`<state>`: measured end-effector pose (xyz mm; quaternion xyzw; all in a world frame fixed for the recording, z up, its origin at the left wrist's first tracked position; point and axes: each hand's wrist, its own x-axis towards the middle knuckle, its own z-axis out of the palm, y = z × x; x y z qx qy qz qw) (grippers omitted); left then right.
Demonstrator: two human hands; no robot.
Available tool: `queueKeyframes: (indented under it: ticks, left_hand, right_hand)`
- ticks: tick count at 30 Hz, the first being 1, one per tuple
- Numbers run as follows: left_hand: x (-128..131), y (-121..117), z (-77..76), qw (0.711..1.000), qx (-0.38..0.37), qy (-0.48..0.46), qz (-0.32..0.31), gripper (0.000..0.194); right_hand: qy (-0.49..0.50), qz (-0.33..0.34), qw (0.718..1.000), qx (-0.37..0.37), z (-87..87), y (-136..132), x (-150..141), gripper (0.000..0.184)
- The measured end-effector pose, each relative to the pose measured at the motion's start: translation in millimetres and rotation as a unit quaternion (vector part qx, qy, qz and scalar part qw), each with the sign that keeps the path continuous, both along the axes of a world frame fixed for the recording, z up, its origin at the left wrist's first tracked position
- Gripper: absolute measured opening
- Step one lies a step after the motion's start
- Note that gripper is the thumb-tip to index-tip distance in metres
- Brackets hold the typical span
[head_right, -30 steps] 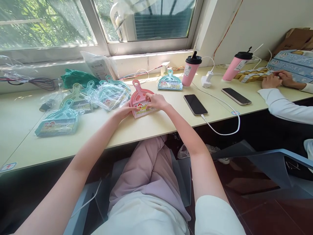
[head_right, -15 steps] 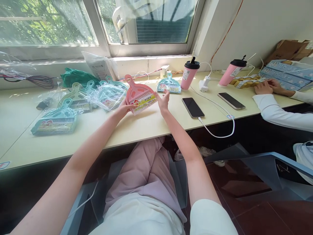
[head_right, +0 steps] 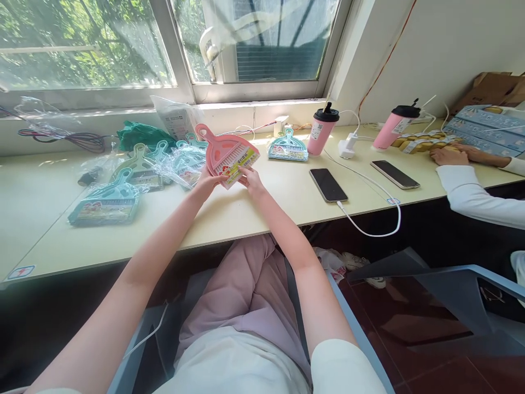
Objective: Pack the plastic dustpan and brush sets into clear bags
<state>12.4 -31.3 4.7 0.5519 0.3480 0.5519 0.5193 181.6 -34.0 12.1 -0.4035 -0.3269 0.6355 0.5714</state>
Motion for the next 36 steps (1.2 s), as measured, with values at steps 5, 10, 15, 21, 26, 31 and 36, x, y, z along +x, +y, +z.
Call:
queueKeyframes:
  ticks: [5,10,15,21,26,31,36]
  left_hand:
    - [5.8,-2.1,0.1,1.0,0.014,-0.005,0.004,0.109]
    - [4.7,-0.9,0.8,1.0,0.001,0.004,0.009,0.101]
    - [4.6,-1.9,2.3,1.0,0.025,-0.001,0.002,0.103]
    - [4.8,-5.1,3.5,1.0,0.03,0.006,-0.006,0.104]
    - [4.1,-4.9,4.2,0.999,0.045,0.002,-0.013,0.108]
    - [1.0,-3.4,3.1,0.999,0.034,0.015,-0.011,0.104]
    - [-0.4,-2.3,1.9,0.999,0.027,0.02,-0.012,0.106]
  right_hand:
    - [0.013,0.012,1.0,0.024,-5.9,-4.2,7.1,0.021]
    - [0.017,0.032,0.999,0.035,-5.5,-4.2,9.0,0.028]
    - [0.017,0.025,0.999,0.031,-3.8,-3.6,10.4,0.022]
    - [0.011,0.012,1.0,0.015,-1.7,-2.6,10.3,0.017]
    - [0.01,0.018,1.0,0.018,-2.2,-1.3,11.2,0.014]
    - [0.01,0.023,0.999,0.024,-5.1,0.6,10.9,0.013]
    - [0.009,0.025,1.0,0.015,-4.8,0.8,10.6,0.012]
